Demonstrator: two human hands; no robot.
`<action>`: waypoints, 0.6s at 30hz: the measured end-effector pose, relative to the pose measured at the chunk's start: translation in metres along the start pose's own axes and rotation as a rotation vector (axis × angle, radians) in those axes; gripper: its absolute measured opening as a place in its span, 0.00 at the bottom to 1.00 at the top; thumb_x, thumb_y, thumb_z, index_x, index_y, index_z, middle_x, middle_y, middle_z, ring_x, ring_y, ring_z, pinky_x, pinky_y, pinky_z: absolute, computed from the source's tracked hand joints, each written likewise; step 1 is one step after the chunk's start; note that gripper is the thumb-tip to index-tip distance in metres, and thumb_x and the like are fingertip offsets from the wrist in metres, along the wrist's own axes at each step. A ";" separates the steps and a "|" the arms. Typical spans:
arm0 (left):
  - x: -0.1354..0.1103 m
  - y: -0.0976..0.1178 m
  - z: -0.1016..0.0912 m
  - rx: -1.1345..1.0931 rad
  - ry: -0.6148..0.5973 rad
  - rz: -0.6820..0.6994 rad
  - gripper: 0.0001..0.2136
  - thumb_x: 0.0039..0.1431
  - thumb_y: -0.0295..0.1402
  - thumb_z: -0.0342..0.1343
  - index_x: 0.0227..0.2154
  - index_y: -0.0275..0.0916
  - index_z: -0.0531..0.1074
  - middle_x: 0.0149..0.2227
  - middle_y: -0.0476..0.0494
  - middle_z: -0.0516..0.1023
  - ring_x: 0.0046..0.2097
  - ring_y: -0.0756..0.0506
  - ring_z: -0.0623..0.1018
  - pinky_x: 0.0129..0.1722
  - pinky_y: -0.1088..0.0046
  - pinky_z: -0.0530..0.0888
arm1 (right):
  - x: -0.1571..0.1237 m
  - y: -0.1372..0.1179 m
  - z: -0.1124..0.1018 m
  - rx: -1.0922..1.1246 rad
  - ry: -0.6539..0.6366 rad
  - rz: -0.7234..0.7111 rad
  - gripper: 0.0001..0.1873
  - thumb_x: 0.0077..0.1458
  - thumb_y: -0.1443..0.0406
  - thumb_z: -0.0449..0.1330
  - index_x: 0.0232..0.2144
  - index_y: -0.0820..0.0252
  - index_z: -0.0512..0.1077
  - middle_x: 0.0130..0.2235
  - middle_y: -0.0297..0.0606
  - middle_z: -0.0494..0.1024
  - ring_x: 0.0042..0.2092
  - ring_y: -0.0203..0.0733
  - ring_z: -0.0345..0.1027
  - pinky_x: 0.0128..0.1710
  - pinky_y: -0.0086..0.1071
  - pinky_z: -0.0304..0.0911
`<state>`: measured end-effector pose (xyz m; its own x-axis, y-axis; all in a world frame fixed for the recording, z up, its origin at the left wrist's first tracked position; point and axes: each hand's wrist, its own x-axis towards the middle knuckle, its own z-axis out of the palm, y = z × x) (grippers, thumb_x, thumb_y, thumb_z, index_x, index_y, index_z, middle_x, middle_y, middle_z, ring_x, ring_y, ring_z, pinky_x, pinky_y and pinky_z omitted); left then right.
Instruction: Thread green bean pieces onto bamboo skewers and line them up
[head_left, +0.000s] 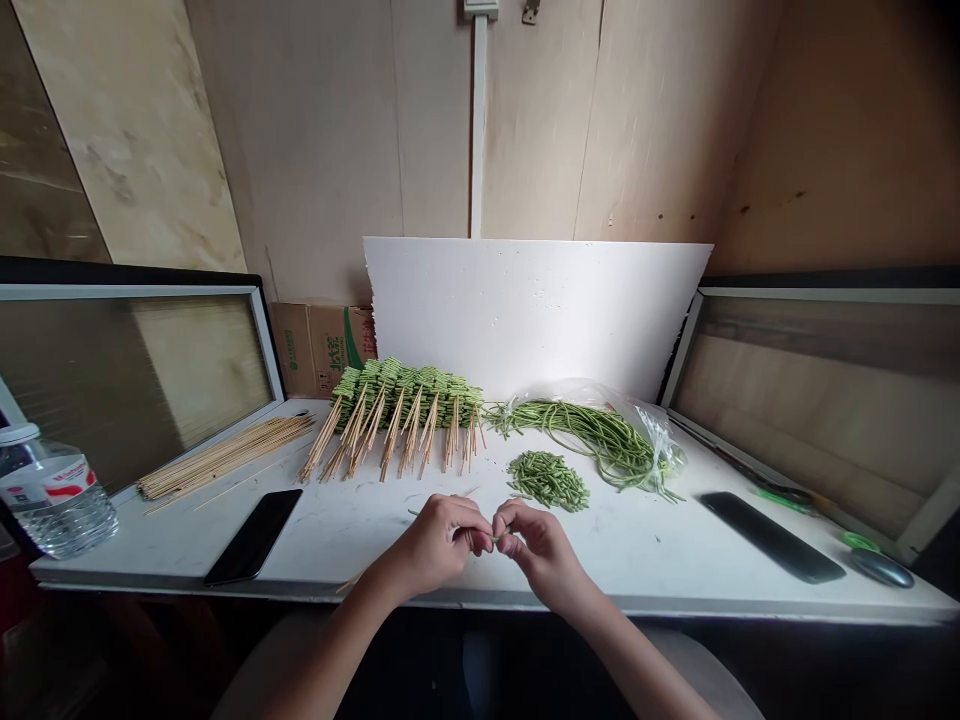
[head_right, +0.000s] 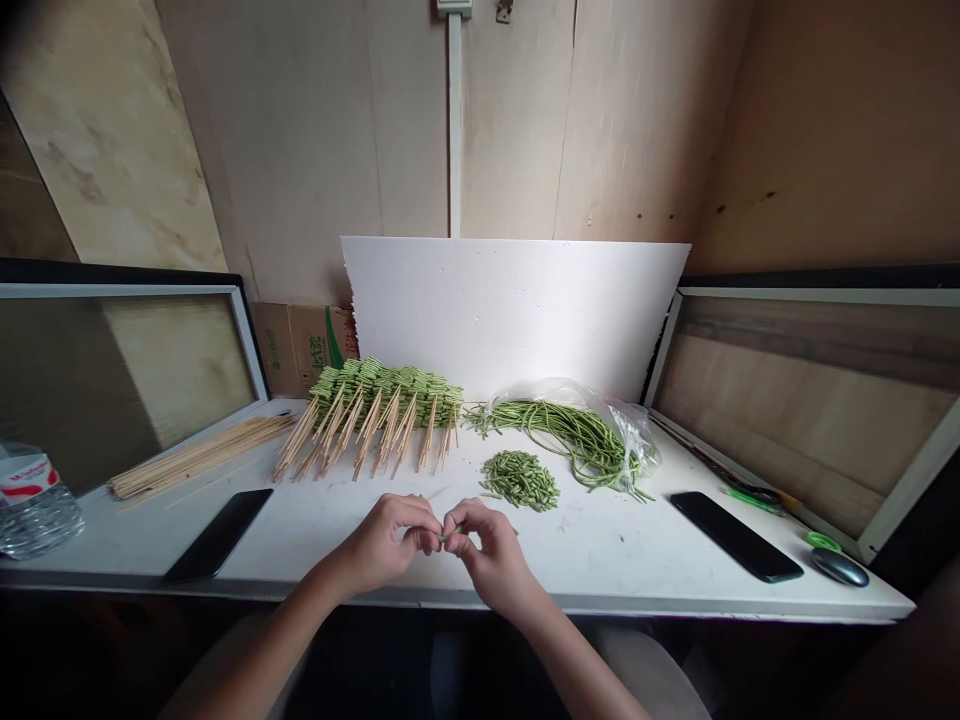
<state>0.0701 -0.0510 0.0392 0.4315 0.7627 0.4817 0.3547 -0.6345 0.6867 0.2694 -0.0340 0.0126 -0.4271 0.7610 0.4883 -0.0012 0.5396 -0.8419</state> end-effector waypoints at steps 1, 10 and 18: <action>0.000 0.001 0.000 -0.001 -0.004 0.008 0.15 0.58 0.16 0.53 0.26 0.38 0.81 0.27 0.47 0.81 0.32 0.48 0.77 0.36 0.74 0.71 | 0.000 0.002 0.000 0.062 -0.020 0.003 0.14 0.62 0.54 0.64 0.30 0.56 0.74 0.32 0.36 0.74 0.36 0.43 0.66 0.38 0.36 0.62; 0.002 0.010 0.001 0.123 0.070 0.009 0.08 0.67 0.28 0.58 0.35 0.41 0.83 0.31 0.46 0.80 0.35 0.47 0.75 0.39 0.71 0.69 | 0.000 -0.014 -0.008 -0.559 0.227 -0.379 0.09 0.65 0.71 0.60 0.34 0.52 0.75 0.33 0.37 0.77 0.43 0.48 0.65 0.45 0.42 0.61; 0.004 0.008 0.018 -0.024 0.193 -0.001 0.10 0.63 0.23 0.59 0.28 0.39 0.81 0.29 0.46 0.81 0.33 0.47 0.77 0.40 0.70 0.71 | -0.006 -0.014 0.005 -0.490 0.319 -0.390 0.14 0.62 0.76 0.54 0.31 0.54 0.71 0.31 0.36 0.75 0.39 0.46 0.62 0.40 0.40 0.60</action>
<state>0.0894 -0.0556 0.0368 0.2633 0.7746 0.5750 0.3337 -0.6324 0.6991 0.2676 -0.0474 0.0202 -0.1920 0.5073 0.8401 0.3394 0.8375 -0.4282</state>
